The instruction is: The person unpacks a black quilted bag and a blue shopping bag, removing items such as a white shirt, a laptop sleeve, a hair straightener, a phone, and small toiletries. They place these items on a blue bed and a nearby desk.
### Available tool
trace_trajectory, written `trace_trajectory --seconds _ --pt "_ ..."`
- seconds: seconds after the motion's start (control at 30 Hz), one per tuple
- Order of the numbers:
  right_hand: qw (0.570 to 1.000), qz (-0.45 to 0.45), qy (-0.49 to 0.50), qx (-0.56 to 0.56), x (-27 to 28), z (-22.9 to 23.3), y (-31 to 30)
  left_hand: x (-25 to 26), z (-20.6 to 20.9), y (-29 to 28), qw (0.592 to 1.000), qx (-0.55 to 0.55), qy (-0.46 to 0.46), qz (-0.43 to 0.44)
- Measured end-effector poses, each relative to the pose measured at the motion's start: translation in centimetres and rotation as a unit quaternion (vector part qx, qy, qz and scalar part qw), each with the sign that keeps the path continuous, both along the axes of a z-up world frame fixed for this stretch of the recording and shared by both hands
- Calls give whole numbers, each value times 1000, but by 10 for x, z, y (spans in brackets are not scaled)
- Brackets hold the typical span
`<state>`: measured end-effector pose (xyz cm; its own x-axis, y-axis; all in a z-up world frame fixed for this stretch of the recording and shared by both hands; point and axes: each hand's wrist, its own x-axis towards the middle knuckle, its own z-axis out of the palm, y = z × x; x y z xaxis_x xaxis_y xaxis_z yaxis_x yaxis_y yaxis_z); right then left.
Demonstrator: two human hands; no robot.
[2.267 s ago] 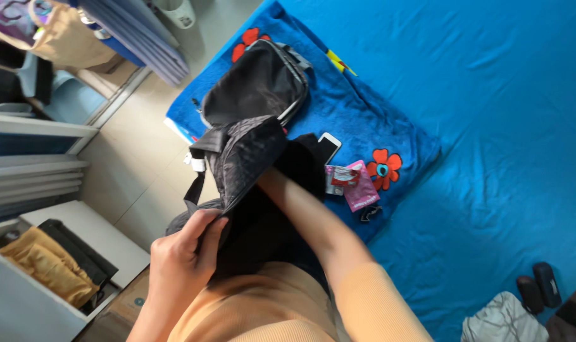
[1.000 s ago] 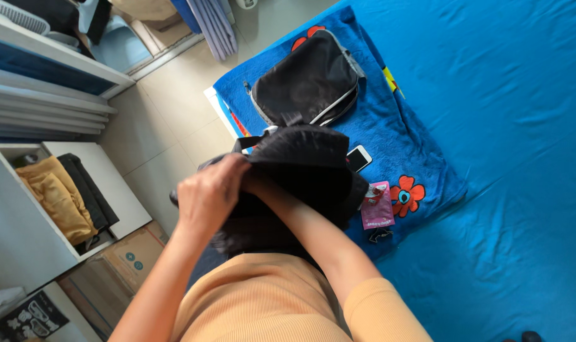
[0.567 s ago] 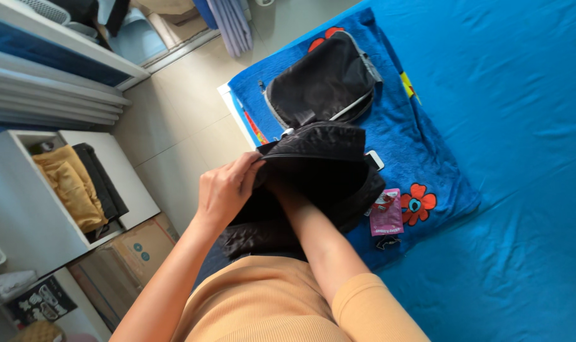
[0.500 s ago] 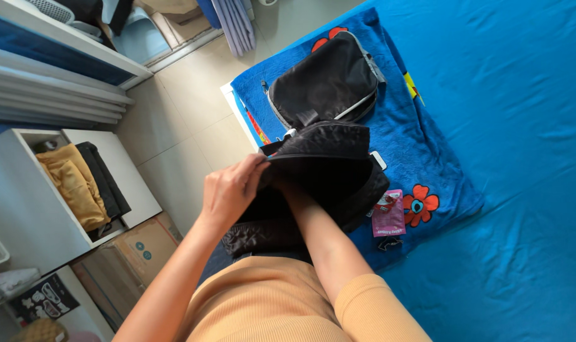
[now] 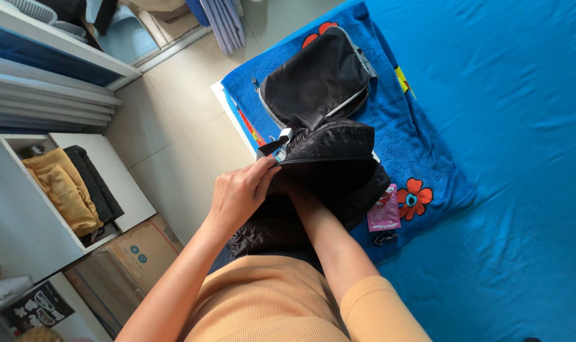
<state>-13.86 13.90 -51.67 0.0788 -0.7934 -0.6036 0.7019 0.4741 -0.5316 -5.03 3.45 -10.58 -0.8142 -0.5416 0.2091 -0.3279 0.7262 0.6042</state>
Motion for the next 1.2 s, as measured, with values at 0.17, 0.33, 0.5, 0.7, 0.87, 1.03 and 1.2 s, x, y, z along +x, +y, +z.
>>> trace_trajectory --seconds 0.17,0.33,0.5,0.7,0.87,1.03,1.2 --pt "979 117 170 9 -5 48 3 0 4 -5 1000 7 -16 5" --pt "855 287 432 1 -19 166 9 -5 8 -19 999 6 -20 24" --pt "819 181 534 -104 -26 285 35 -11 9 -23 999 17 -25 29" --pt "970 -76 219 -68 -54 339 76 -16 8 -23 999 33 -29 30" --pt "956 -271 96 -52 -81 318 129 -23 5 -21 998 26 -43 24" --pt "873 -452 44 -181 -115 264 188 -26 6 -19 999 -6 -36 18" --pt "734 -678 -2 -40 -183 188 231 -26 9 -19 997 10 -65 29"
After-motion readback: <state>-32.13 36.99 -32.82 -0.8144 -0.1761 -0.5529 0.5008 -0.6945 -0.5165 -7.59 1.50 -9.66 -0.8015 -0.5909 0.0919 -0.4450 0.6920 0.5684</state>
